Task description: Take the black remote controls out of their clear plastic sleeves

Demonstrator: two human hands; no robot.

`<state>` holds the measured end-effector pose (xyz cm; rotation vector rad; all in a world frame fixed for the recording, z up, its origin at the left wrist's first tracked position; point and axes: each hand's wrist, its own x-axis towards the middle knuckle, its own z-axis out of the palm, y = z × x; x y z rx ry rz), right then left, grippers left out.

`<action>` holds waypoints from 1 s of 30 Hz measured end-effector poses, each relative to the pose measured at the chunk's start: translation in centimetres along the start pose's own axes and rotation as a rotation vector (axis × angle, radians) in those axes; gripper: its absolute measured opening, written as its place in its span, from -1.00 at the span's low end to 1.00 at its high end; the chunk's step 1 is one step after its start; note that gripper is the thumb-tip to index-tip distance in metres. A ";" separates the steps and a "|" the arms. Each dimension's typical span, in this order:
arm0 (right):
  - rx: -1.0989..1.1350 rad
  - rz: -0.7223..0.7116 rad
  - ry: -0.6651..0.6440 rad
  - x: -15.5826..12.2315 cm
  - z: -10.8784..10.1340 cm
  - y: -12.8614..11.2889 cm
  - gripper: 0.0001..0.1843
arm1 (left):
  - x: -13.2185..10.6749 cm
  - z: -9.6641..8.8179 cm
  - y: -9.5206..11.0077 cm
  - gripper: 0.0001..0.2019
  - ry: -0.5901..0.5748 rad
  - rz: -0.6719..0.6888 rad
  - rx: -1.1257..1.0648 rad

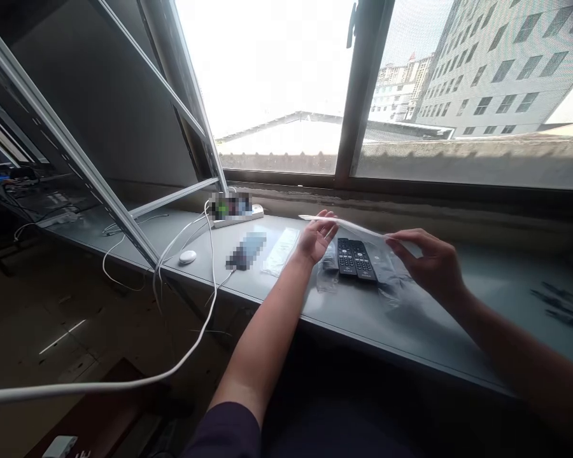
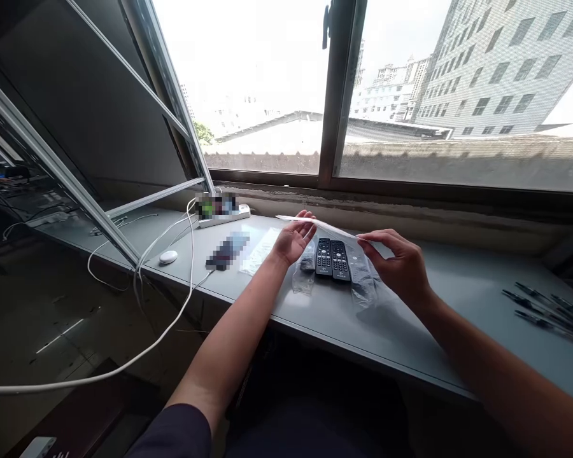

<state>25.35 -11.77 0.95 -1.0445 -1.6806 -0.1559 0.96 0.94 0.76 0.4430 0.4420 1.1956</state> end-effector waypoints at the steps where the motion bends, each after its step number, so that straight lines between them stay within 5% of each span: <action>1: -0.010 -0.018 0.008 0.1 -0.1 -0.1 -0.90 | 0.0 0.0 -0.1 -0.51 0.017 -0.038 0.015; 3: -0.034 -0.054 0.022 0.2 -0.1 -0.2 -0.87 | -0.2 0.2 -0.3 -0.58 0.005 -0.131 0.053; 6: -0.054 -0.089 0.021 0.3 -0.1 -0.3 -0.84 | -0.9 0.4 -0.4 -0.54 -0.202 -0.229 0.082; 10: -0.068 -0.095 0.000 0.3 0.0 -0.4 -0.82 | -1.5 0.4 -0.1 -0.58 -0.392 -0.211 0.146; 15: -0.090 -0.053 0.000 0.3 -0.1 -0.1 -0.80 | -1.4 0.1 0.8 -0.57 -0.358 -0.166 0.158; 21: -0.101 -0.049 0.018 0.7 -0.3 -0.1 -0.80 | -1.9 0.4 1.3 -0.44 -0.331 -0.272 0.207; 30: -0.109 0.019 0.070 0.7 -0.5 -0.8 -0.75 | -0.6 -1.5 1.1 -0.55 -0.519 -0.435 0.399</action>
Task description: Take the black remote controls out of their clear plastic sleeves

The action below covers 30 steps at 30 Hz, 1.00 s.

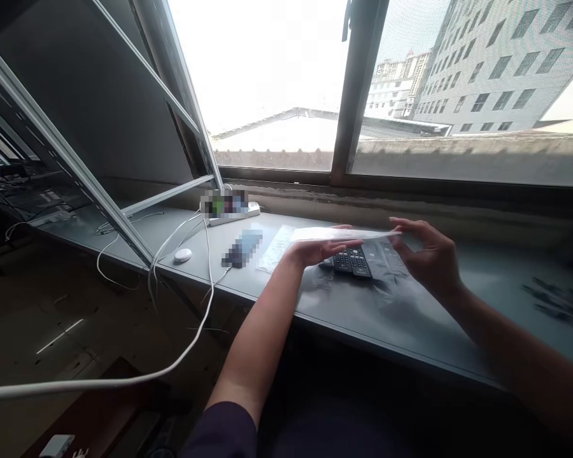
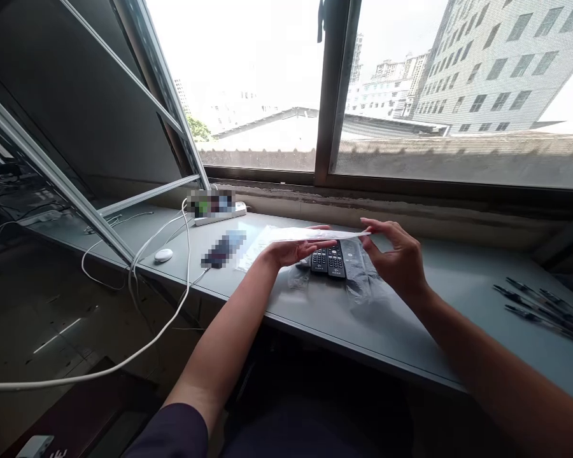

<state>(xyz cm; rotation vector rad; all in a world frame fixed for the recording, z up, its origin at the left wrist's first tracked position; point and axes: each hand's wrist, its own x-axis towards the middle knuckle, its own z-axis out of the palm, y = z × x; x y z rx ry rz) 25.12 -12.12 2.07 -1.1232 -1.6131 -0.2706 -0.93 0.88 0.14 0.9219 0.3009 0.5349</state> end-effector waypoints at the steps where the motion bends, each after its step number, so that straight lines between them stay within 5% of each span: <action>1: 0.004 0.018 0.006 0.0 0.0 -0.1 -0.77 | 0.0 -0.1 -0.1 -0.53 0.005 -0.005 0.053; 5: 0.036 -0.013 -0.011 0.0 0.0 -0.4 -0.91 | -0.4 0.5 0.0 -0.60 -0.055 -0.053 0.231; 9: 0.074 -0.102 -0.025 -0.3 0.2 -0.8 -0.94 | -0.6 1.5 0.2 -0.64 -0.101 -0.044 0.138; 14: 0.083 -0.147 -0.113 -0.9 0.7 -1.4 -0.88 | -0.1 2.2 0.2 -0.53 -0.001 -0.024 0.025; 22: 0.064 -0.255 -0.142 -1.1 0.8 -1.8 -0.77 | 0.7 2.3 -0.7 -0.81 0.105 0.095 0.171; 30: -0.024 -0.170 -0.101 -1.3 1.0 -1.6 -0.68 | 1.5 2.4 -0.7 -0.92 0.375 0.298 0.081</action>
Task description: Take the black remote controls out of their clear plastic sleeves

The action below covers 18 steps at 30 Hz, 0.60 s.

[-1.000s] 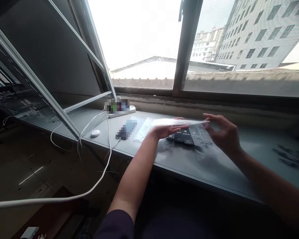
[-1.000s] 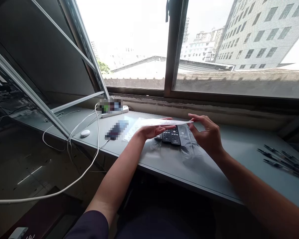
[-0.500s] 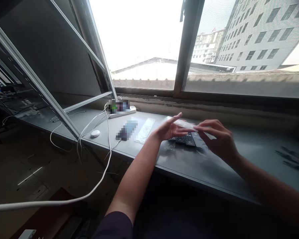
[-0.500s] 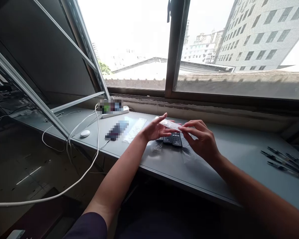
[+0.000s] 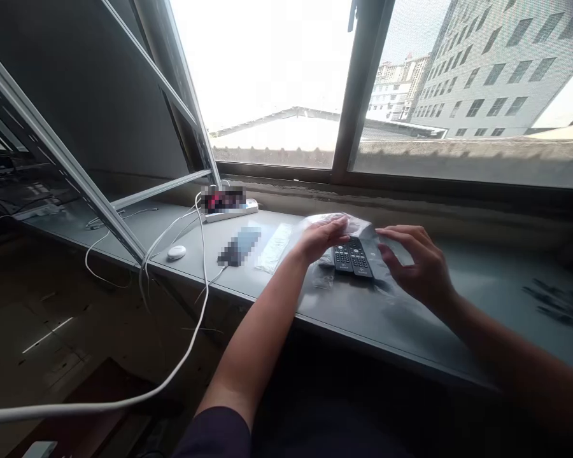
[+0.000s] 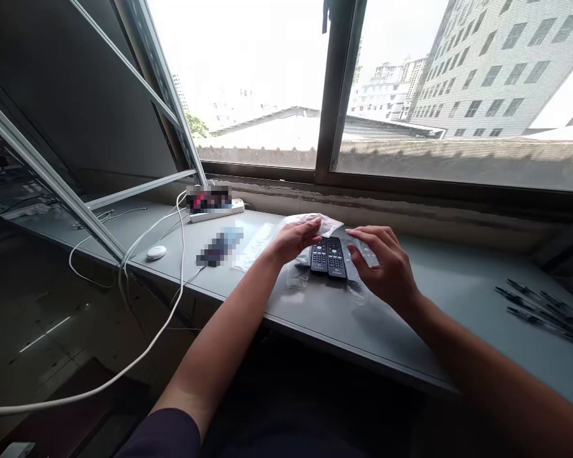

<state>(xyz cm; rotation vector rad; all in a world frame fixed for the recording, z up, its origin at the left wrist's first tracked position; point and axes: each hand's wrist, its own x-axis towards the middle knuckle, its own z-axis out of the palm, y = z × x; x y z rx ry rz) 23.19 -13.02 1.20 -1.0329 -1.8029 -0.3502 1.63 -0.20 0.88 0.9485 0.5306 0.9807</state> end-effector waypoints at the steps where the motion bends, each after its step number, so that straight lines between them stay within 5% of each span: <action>1: 0.014 -0.009 -0.026 0.0 0.1 0.1 -0.67 | 0.0 0.0 -0.1 -0.91 -0.007 -0.002 0.012; 9: 0.048 -0.043 -0.120 -0.6 1.1 1.1 -0.62 | -0.5 0.0 -0.5 -0.64 -0.172 0.009 0.127; 18: 0.014 -0.011 -0.078 -0.4 0.5 1.2 -0.69 | 0.6 0.3 -0.1 -0.84 0.166 0.037 -0.028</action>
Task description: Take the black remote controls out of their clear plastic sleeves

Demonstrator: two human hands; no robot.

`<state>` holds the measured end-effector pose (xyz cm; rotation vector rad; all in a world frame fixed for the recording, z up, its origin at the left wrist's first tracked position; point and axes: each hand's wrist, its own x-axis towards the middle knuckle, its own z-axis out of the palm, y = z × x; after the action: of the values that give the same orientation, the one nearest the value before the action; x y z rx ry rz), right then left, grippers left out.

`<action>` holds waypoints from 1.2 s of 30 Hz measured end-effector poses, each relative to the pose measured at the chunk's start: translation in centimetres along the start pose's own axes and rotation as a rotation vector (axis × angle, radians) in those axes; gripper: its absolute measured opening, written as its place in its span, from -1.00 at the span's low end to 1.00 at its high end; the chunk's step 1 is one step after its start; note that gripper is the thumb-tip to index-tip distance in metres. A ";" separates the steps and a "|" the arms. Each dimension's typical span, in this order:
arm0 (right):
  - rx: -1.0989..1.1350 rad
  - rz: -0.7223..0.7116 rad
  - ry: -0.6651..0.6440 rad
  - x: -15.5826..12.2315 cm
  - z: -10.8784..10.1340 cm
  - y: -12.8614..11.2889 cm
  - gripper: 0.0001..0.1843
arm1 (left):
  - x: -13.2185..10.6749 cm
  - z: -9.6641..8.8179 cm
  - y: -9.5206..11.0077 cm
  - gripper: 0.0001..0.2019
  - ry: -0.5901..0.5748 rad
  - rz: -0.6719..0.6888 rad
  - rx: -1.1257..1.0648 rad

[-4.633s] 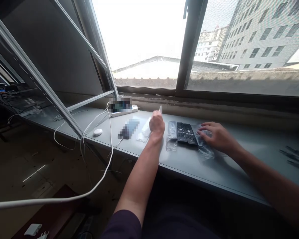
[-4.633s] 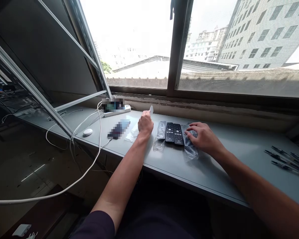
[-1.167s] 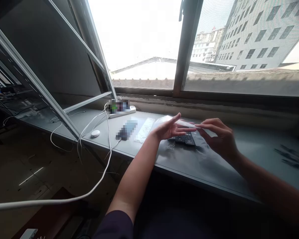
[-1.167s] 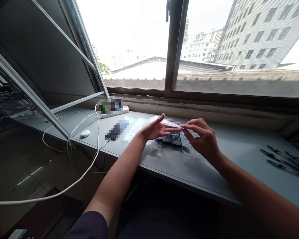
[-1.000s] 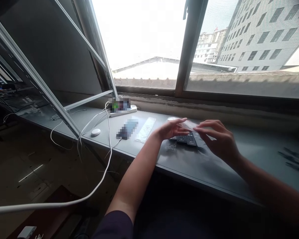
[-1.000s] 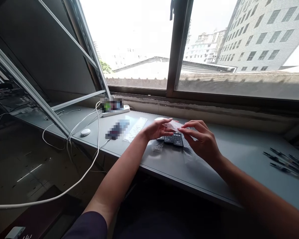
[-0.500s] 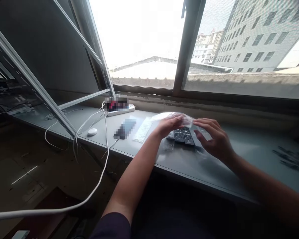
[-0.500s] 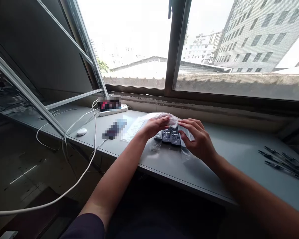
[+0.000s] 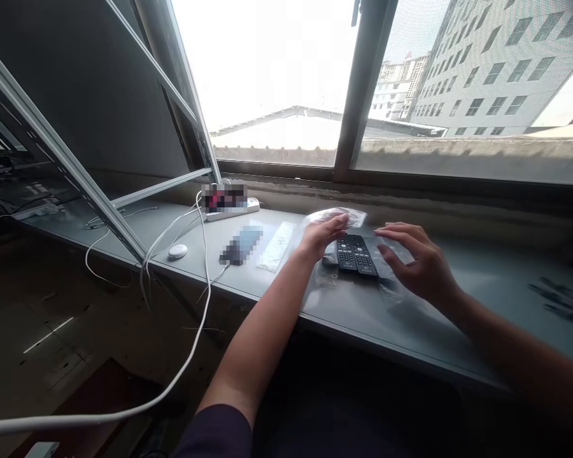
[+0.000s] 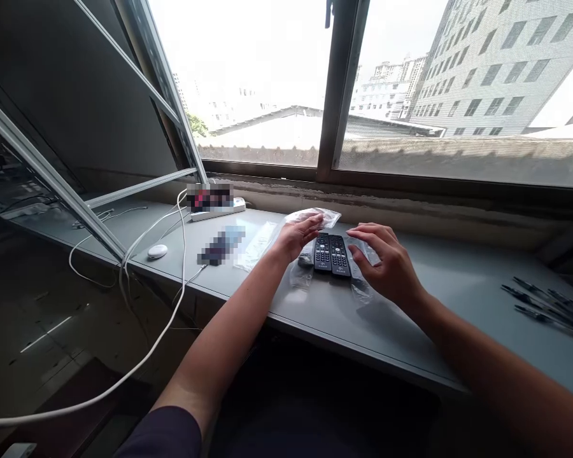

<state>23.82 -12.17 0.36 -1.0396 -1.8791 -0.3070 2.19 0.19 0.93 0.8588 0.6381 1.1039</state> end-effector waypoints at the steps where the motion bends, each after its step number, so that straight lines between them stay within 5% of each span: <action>1: 0.005 -0.008 -0.001 0.0 0.0 0.0 -0.66 | 0.0 0.1 0.0 -0.85 0.014 -0.009 -0.007; 18: 0.086 -0.011 -0.061 -0.6 0.7 0.6 -0.56 | -0.3 0.2 -0.9 -0.61 -0.162 0.023 0.211; 26: 0.118 0.009 -0.106 -0.9 0.8 1.0 -0.61 | -1.2 0.5 -0.7 -0.71 -0.244 0.004 0.183; 32: 0.125 0.018 -0.125 -0.8 0.6 0.9 -0.63 | -0.2 0.4 -0.6 -0.66 -0.076 0.008 0.173; 36: 0.135 -0.005 -0.152 -0.6 0.6 0.7 -0.55 | -0.5 0.8 -0.8 -0.69 -0.108 0.011 0.211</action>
<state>24.15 -11.74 -0.63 -0.9903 -2.0083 -0.1046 3.09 -0.62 0.72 1.0972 0.6681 1.0043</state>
